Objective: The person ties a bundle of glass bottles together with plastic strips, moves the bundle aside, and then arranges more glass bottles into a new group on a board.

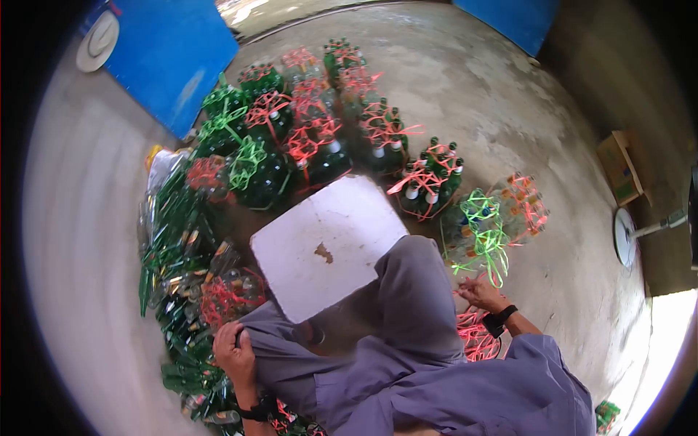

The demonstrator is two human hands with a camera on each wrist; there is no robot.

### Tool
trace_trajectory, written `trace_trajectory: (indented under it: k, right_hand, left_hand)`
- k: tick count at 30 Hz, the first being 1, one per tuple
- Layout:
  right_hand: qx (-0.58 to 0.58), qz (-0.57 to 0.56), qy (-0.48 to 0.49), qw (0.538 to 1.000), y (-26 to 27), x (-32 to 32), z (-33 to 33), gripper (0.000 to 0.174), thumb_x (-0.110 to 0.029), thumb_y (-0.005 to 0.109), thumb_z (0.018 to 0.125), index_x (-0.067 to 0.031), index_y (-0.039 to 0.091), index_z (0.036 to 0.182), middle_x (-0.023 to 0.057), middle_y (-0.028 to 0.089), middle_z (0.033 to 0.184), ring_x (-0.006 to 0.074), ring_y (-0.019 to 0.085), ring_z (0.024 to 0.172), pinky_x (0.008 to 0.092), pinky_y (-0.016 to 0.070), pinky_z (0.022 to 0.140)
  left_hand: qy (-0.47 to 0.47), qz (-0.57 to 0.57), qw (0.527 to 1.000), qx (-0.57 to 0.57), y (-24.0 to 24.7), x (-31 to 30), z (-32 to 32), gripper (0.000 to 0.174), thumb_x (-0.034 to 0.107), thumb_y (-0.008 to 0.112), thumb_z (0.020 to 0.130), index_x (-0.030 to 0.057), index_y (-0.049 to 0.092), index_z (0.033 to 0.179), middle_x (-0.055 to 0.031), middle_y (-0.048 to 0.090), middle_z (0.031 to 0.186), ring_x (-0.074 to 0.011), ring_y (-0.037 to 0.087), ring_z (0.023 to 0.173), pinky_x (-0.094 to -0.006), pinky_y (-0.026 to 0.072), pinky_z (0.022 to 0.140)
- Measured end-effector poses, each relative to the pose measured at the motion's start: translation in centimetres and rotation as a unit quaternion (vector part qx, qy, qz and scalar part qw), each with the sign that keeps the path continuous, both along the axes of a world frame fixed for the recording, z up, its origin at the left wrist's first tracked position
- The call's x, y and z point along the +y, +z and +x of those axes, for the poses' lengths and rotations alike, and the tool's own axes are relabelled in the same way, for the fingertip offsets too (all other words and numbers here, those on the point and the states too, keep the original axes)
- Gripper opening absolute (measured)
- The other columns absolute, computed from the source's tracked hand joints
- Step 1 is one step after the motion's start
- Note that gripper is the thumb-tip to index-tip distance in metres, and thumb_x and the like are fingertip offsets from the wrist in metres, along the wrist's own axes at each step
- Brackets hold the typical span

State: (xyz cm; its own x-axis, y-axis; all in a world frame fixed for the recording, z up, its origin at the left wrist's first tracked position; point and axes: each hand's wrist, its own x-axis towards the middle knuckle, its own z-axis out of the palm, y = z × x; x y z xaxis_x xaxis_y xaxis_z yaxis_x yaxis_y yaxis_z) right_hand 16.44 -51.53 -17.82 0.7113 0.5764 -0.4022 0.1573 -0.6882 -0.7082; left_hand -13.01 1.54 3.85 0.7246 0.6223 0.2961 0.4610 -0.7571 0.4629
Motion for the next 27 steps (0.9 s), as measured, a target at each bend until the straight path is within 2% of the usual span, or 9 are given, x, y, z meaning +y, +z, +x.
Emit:
trace_trajectory:
  k: [3, 4, 5, 8, 11, 13, 15, 16, 27]
  right_hand:
    - [-0.007, 0.034, -0.088, 0.995, 6.4, 5.1, 3.0, 0.03, -0.016, 0.066, 0.096, 0.0064, 0.07, 0.115, 0.0167, 0.076, 0.099, 0.0218, 0.071, 0.091, 0.0338, 0.0562, 0.083]
    - [-0.098, 0.118, -0.078, 0.985, 5.2, 5.5, 4.1, 0.027, -0.015, 0.065, 0.097, 0.0066, 0.069, 0.112, 0.0102, 0.073, 0.086, 0.0182, 0.068, 0.078, 0.0325, 0.0542, 0.072]
    - [-0.055, 0.113, -0.088, 0.988, 9.8, 7.9, 4.7, 0.028, -0.017, 0.065, 0.099, 0.0068, 0.068, 0.114, 0.0072, 0.073, 0.089, 0.0147, 0.067, 0.084, 0.032, 0.0538, 0.077]
    - [-0.032, 0.176, -0.105, 0.978, 14.3, 11.5, 5.8, 0.032, -0.021, 0.066, 0.101, 0.0074, 0.067, 0.115, 0.0098, 0.074, 0.1, 0.0158, 0.067, 0.094, 0.0321, 0.0532, 0.083]
    - [-0.049, 0.234, -0.129, 0.962, 17.8, 15.6, 4.5, 0.04, -0.025, 0.067, 0.101, 0.0076, 0.064, 0.123, 0.0118, 0.072, 0.116, 0.0177, 0.065, 0.105, 0.0324, 0.0518, 0.089]
    - [-0.087, 0.284, -0.007, 0.955, 18.6, 17.2, 3.6, 0.051, -0.029, 0.069, 0.098, 0.0066, 0.057, 0.133, 0.0184, 0.066, 0.126, 0.0275, 0.064, 0.113, 0.0382, 0.0504, 0.095]
    - [-0.311, 0.134, 0.098, 0.936, 19.6, 19.0, 2.6, 0.06, -0.034, 0.071, 0.094, 0.0045, 0.052, 0.136, 0.0234, 0.059, 0.133, 0.0384, 0.06, 0.119, 0.0451, 0.0476, 0.1]
    - [-0.307, 0.108, 0.085, 0.942, 20.1, 19.6, 1.9, 0.063, -0.037, 0.071, 0.091, 0.0038, 0.052, 0.136, 0.0258, 0.055, 0.135, 0.0449, 0.055, 0.121, 0.0485, 0.0453, 0.103]
    - [-0.321, 0.11, 0.078, 0.938, 19.2, 20.0, 0.3, 0.065, -0.039, 0.068, 0.095, 0.0031, 0.048, 0.14, 0.0241, 0.052, 0.14, 0.0417, 0.052, 0.127, 0.0468, 0.0427, 0.106]
  left_hand:
    - [0.018, 0.012, 1.0, 0.003, 0.0, 0.1, -0.6, 0.016, 0.013, 0.07, 0.087, 0.0037, 0.071, 0.1, -0.0111, 0.073, 0.109, -0.0323, 0.065, 0.11, -0.0429, 0.0452, 0.102]
    - [0.009, 0.017, 1.0, -0.003, 0.1, 0.0, -0.7, 0.016, 0.013, 0.07, 0.087, 0.0037, 0.072, 0.099, -0.0111, 0.073, 0.109, -0.0325, 0.065, 0.109, -0.0431, 0.0458, 0.101]
    - [0.002, 0.022, 1.0, -0.009, 0.2, 0.0, -0.8, 0.016, 0.013, 0.07, 0.086, 0.0038, 0.072, 0.099, -0.0111, 0.073, 0.108, -0.0326, 0.066, 0.109, -0.0432, 0.0464, 0.1]
    - [0.016, 0.024, 0.999, -0.02, 0.6, -0.1, -1.2, 0.016, 0.011, 0.071, 0.084, 0.0038, 0.072, 0.098, -0.0114, 0.073, 0.106, -0.0329, 0.066, 0.106, -0.0431, 0.0482, 0.098]
    - [0.017, 0.021, 0.999, -0.034, 1.0, -0.4, -1.7, 0.016, 0.011, 0.072, 0.084, 0.0038, 0.072, 0.098, -0.0117, 0.073, 0.105, -0.0328, 0.067, 0.105, -0.0426, 0.0485, 0.097]
    - [0.02, 0.016, 0.999, -0.031, 0.5, -0.2, -1.9, 0.016, 0.011, 0.072, 0.084, 0.0039, 0.072, 0.099, -0.0114, 0.073, 0.107, -0.0323, 0.066, 0.108, -0.0423, 0.0475, 0.099]
    - [0.016, 0.021, 0.999, -0.027, 0.2, -0.2, -2.2, 0.016, 0.011, 0.072, 0.085, 0.0038, 0.072, 0.1, -0.0111, 0.073, 0.108, -0.0321, 0.065, 0.11, -0.0421, 0.0468, 0.1]
    - [0.02, 0.031, 0.999, -0.02, 0.1, -0.1, -2.5, 0.016, 0.011, 0.072, 0.086, 0.0038, 0.072, 0.1, -0.0109, 0.073, 0.109, -0.0318, 0.065, 0.111, -0.0419, 0.0462, 0.101]
    - [0.009, -0.008, 0.999, -0.035, -0.4, 0.5, -4.0, 0.017, 0.009, 0.067, 0.09, 0.0015, 0.07, 0.104, -0.0131, 0.071, 0.112, -0.0344, 0.064, 0.111, -0.0448, 0.0451, 0.104]
